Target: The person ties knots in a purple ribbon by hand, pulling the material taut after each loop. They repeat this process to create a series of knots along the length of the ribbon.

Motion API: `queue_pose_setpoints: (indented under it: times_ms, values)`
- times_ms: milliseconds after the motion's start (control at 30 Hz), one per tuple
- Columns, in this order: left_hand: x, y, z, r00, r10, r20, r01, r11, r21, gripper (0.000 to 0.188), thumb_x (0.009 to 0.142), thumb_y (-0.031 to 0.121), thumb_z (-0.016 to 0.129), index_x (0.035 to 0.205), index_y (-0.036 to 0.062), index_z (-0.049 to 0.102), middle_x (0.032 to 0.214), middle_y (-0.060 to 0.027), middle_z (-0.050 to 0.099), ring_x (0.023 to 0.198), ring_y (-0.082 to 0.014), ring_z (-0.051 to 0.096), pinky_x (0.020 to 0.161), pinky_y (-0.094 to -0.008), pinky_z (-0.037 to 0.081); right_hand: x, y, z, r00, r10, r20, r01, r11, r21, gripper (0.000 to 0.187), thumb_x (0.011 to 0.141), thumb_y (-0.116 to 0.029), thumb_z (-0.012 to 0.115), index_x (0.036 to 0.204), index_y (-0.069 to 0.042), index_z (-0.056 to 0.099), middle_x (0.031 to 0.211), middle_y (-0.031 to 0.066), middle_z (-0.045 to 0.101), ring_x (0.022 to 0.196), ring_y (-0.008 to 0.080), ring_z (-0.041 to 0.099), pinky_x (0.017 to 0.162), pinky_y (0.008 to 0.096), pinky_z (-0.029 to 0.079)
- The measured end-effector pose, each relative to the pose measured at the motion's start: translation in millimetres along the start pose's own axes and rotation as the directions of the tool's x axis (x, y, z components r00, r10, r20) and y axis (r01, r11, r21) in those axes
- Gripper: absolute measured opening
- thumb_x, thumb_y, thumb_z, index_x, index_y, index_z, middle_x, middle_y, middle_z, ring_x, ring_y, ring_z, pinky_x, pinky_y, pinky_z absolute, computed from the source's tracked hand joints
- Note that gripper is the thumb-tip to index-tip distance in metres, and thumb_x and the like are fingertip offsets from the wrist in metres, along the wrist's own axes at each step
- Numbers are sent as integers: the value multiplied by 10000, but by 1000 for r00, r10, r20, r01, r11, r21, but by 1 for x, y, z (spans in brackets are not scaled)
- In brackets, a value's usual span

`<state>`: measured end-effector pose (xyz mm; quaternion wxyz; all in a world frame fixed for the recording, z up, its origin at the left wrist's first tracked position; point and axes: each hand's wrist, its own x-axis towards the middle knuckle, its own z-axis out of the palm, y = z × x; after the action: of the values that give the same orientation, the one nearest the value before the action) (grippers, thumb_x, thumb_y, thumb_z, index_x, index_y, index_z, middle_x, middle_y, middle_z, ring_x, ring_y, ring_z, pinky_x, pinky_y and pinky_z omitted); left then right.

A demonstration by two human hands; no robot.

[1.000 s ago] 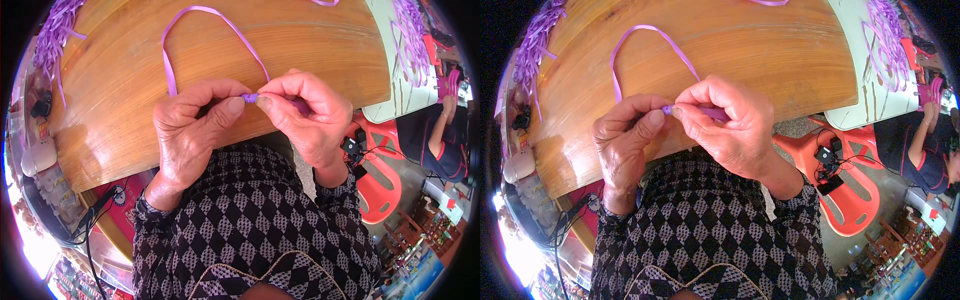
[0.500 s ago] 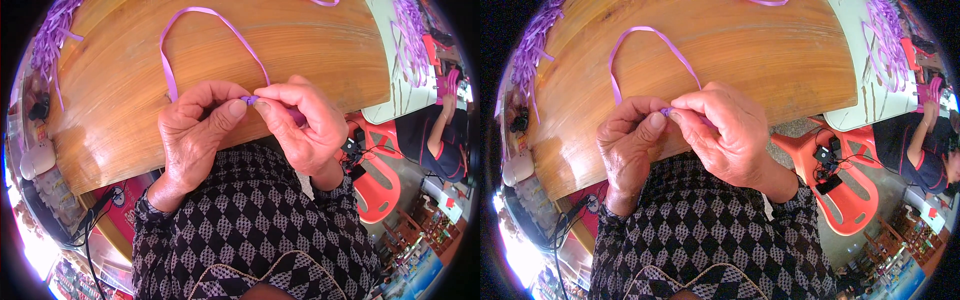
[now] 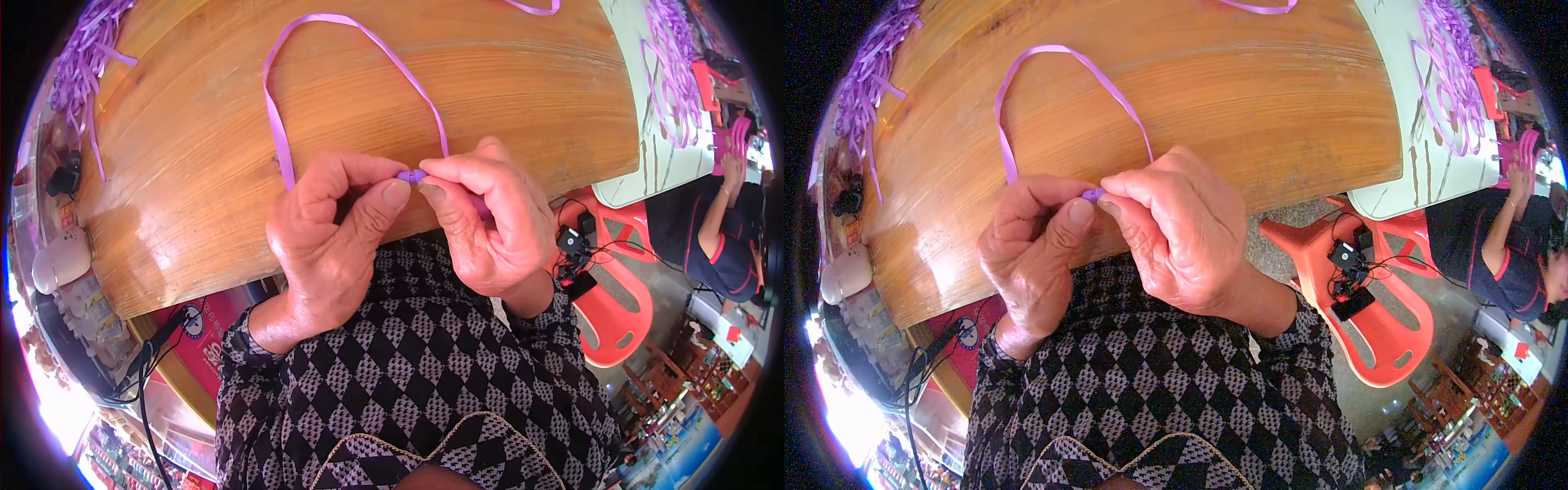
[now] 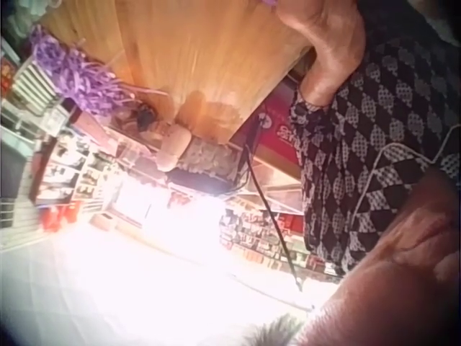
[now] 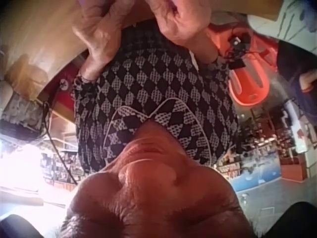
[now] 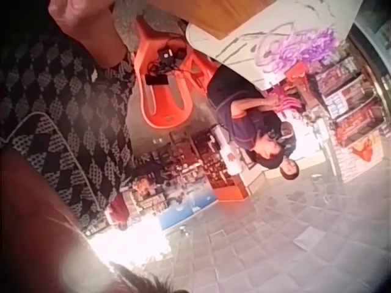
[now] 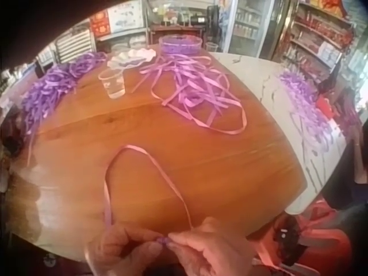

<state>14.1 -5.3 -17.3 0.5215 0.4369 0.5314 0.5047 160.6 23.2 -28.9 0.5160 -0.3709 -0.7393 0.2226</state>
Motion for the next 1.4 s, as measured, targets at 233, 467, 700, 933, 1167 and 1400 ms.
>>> queue_pose_setpoints:
  times_ms: [233,467,700,933,1167,1400]
  values:
    - [-5,-5,4,955,293,-48,-270,924,272,98,781,31,684,839,-5,615,716,-51,605,604,-85,541,540,-211,431,-3,7,2,995,-100,-18,100,995,-25,118,753,15,671,830,43,585,674,111,583,547,184,517,482,267,378]
    - [-7,-7,3,886,463,2,-421,804,419,115,749,19,701,815,-3,609,691,-80,586,566,-149,556,499,-235,422,-9,5,5,996,-90,-12,91,994,60,92,789,43,616,858,47,555,705,133,592,569,208,545,488,273,394]
    - [-3,-4,4,875,474,100,-460,749,477,151,716,-3,705,815,3,592,689,-96,578,562,-206,566,488,-266,431,-14,13,7,990,-141,7,141,990,20,82,787,64,601,853,57,552,678,126,578,539,204,528,460,282,381]
    - [-4,-5,2,974,220,57,-226,916,331,111,777,40,671,864,7,610,738,-66,616,637,-139,582,559,-250,460,-22,14,14,1000,-15,-12,17,991,131,71,800,72,588,858,58,550,740,133,584,605,203,544,511,283,404]
    - [7,10,-3,955,-277,107,294,932,-213,149,855,55,594,981,-20,622,816,-31,638,717,-69,562,649,-187,458,-11,-2,-1,898,412,151,-437,804,403,150,877,9,531,1015,63,552,887,78,597,760,99,550,672,215,452]
    - [8,18,9,964,19,264,-100,950,296,204,824,16,586,1023,-29,601,846,-83,630,722,-144,577,670,-246,468,2,4,-36,918,345,197,-379,910,169,108,765,16,655,864,8,613,740,56,586,660,95,553,574,229,423]
